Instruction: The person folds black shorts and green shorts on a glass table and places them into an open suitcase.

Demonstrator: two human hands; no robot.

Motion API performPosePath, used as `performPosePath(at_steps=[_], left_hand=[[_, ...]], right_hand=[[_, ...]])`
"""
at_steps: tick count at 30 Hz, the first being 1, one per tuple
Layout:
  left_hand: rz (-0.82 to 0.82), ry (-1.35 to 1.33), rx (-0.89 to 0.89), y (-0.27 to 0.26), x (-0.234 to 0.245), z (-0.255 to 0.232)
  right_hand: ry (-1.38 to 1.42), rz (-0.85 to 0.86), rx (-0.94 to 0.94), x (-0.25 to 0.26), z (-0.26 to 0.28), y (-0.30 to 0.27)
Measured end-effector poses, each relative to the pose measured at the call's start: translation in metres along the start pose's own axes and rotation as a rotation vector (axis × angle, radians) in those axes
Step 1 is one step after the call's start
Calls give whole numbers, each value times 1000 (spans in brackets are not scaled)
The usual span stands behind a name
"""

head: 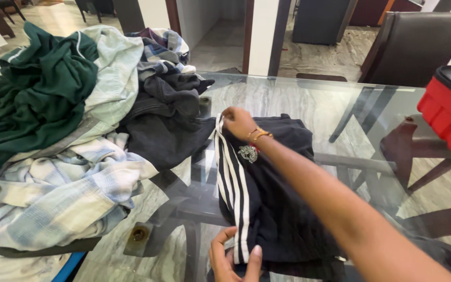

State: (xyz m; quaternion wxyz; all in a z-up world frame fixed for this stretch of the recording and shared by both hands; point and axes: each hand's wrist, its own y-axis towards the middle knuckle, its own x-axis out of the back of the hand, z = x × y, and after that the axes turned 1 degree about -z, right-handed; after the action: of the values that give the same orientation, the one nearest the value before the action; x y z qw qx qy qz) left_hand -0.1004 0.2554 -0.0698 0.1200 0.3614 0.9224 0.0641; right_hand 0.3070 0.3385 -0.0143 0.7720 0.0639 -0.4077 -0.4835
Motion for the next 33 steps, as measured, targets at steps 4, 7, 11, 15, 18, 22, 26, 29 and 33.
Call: performPosePath(at_steps=[4, 7, 11, 15, 18, 22, 26, 29, 33], left_hand=[[127, 472, -196, 26, 13, -60], [77, 835, -298, 47, 15, -91], [367, 873, -177, 66, 4, -97], [521, 833, -168, 39, -26, -88], [646, 690, -252, 12, -47, -94], [1120, 538, 419, 5, -60, -116], [811, 830, -276, 46, -85, -109], [579, 979, -609, 93, -94, -85], [620, 1108, -649, 135, -84, -48]], right_hand=[[-28, -41, 56, 73, 12, -28], [-119, -10, 68, 121, 45, -81], [-498, 68, 159, 149, 100, -190], [-632, 381, 34, 169, 123, -275], [-638, 579, 29, 205, 113, -299], [-608, 816, -128, 275, 96, -284], [-815, 807, -332, 299, 78, -293], [-715, 476, -100, 277, 71, -319], [-575, 623, -278, 246, 109, -344]])
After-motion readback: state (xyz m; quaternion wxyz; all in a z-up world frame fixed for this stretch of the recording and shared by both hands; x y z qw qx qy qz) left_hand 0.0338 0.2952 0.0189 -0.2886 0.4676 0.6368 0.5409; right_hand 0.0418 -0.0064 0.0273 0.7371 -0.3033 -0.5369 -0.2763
